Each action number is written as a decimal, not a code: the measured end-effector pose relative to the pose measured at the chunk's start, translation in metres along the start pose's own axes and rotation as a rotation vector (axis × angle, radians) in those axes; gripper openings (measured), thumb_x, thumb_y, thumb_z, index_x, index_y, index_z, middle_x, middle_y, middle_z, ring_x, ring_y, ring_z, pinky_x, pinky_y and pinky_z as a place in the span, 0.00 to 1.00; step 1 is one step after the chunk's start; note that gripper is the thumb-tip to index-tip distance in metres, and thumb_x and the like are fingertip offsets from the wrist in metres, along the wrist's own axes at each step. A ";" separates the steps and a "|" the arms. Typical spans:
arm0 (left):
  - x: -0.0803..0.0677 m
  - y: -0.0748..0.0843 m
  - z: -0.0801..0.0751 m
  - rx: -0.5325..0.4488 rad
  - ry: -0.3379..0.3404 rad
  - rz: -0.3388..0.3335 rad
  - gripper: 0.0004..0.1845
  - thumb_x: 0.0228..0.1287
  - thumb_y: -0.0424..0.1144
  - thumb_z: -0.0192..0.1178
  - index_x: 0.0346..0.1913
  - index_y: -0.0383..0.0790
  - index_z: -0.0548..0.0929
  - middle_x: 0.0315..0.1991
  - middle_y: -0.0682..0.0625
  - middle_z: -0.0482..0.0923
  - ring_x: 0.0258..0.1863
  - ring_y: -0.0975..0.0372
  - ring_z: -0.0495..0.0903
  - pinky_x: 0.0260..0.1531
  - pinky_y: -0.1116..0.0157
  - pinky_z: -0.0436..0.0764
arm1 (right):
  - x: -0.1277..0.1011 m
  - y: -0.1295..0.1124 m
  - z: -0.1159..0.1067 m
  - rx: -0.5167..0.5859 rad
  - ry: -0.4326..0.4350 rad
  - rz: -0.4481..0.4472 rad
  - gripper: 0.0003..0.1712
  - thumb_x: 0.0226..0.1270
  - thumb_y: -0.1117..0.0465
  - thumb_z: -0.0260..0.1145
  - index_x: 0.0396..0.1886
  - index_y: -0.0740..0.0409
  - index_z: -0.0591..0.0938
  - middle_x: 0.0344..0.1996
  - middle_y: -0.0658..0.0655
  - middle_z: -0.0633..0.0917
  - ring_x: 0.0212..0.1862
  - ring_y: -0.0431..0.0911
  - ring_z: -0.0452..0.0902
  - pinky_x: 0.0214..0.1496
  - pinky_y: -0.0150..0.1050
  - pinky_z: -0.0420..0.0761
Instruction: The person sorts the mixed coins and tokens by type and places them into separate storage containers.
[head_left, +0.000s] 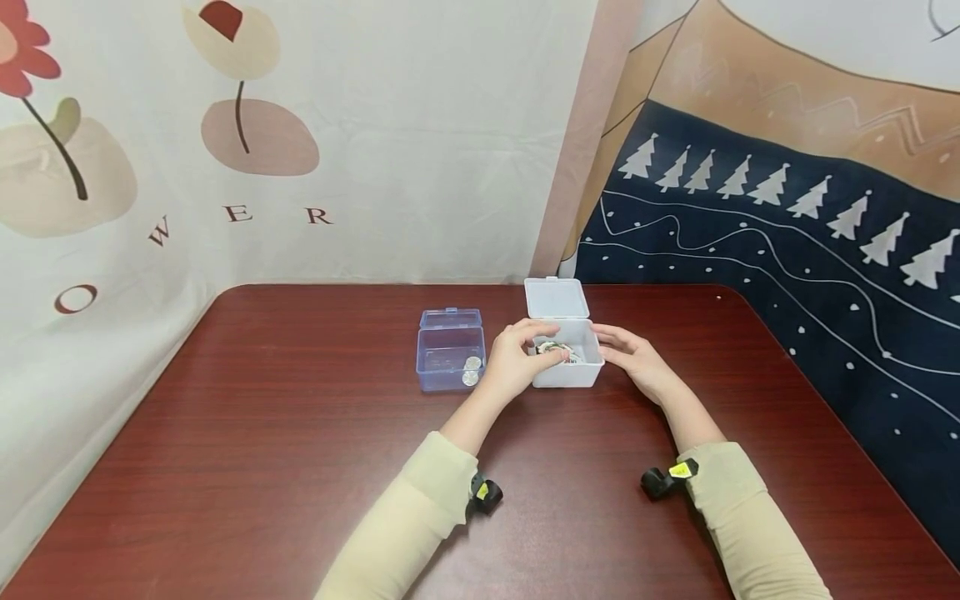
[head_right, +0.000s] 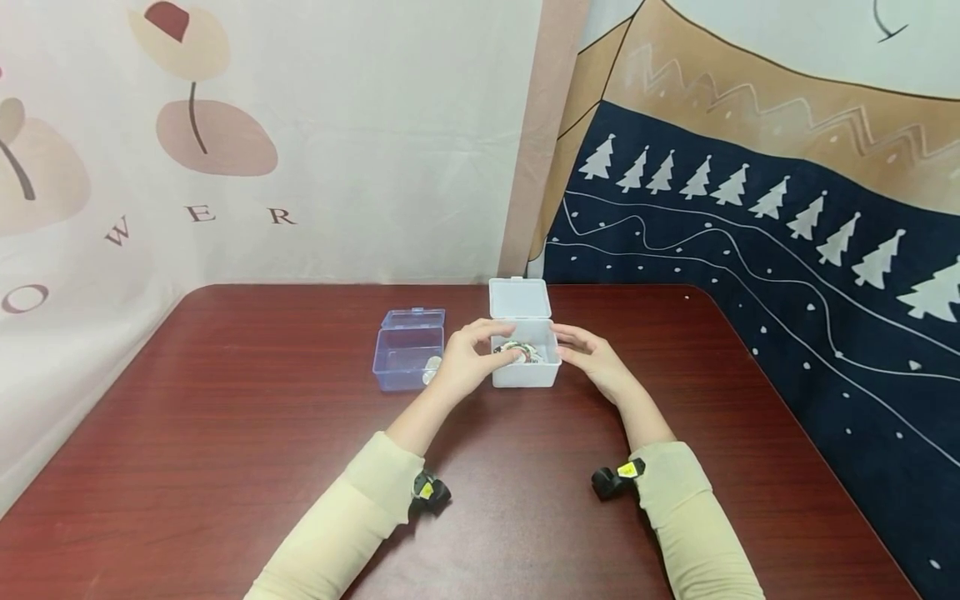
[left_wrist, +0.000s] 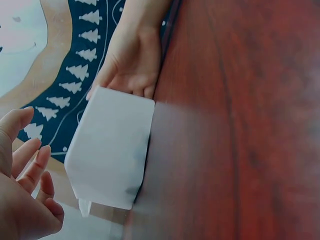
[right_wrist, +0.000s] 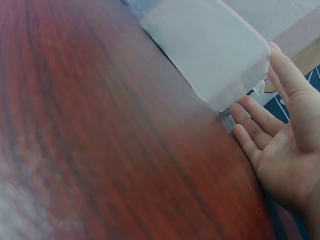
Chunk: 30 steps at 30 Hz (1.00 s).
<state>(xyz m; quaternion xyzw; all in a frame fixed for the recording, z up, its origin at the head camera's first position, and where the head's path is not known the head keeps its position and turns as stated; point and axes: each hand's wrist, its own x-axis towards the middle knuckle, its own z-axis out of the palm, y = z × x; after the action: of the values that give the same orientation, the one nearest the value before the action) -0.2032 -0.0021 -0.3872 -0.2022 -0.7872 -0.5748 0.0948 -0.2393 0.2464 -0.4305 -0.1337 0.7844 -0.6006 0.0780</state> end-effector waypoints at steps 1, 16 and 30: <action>-0.002 0.001 0.000 -0.010 -0.005 0.011 0.20 0.51 0.36 0.73 0.49 0.36 0.85 0.48 0.51 0.81 0.44 0.47 0.74 0.41 0.59 0.73 | 0.000 0.000 0.000 -0.003 0.000 -0.003 0.29 0.70 0.60 0.61 0.68 0.59 0.68 0.64 0.65 0.71 0.64 0.52 0.66 0.64 0.52 0.62; -0.034 0.010 -0.012 -0.015 -0.110 0.126 0.21 0.49 0.35 0.74 0.49 0.40 0.86 0.44 0.52 0.82 0.46 0.53 0.73 0.45 0.55 0.75 | -0.001 -0.001 0.001 0.026 0.004 0.002 0.29 0.69 0.61 0.62 0.68 0.60 0.69 0.64 0.64 0.71 0.63 0.52 0.66 0.65 0.54 0.60; -0.054 0.004 -0.028 0.042 -0.232 0.170 0.26 0.47 0.39 0.76 0.52 0.40 0.84 0.46 0.58 0.79 0.47 0.63 0.70 0.48 0.55 0.72 | 0.000 -0.001 0.002 0.026 0.010 0.009 0.30 0.68 0.60 0.63 0.68 0.60 0.68 0.64 0.65 0.70 0.64 0.52 0.66 0.66 0.55 0.59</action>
<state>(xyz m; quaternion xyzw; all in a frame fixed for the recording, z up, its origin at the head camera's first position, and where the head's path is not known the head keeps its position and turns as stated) -0.1547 -0.0389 -0.3951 -0.3313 -0.7846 -0.5210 0.0556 -0.2384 0.2449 -0.4300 -0.1261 0.7774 -0.6112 0.0785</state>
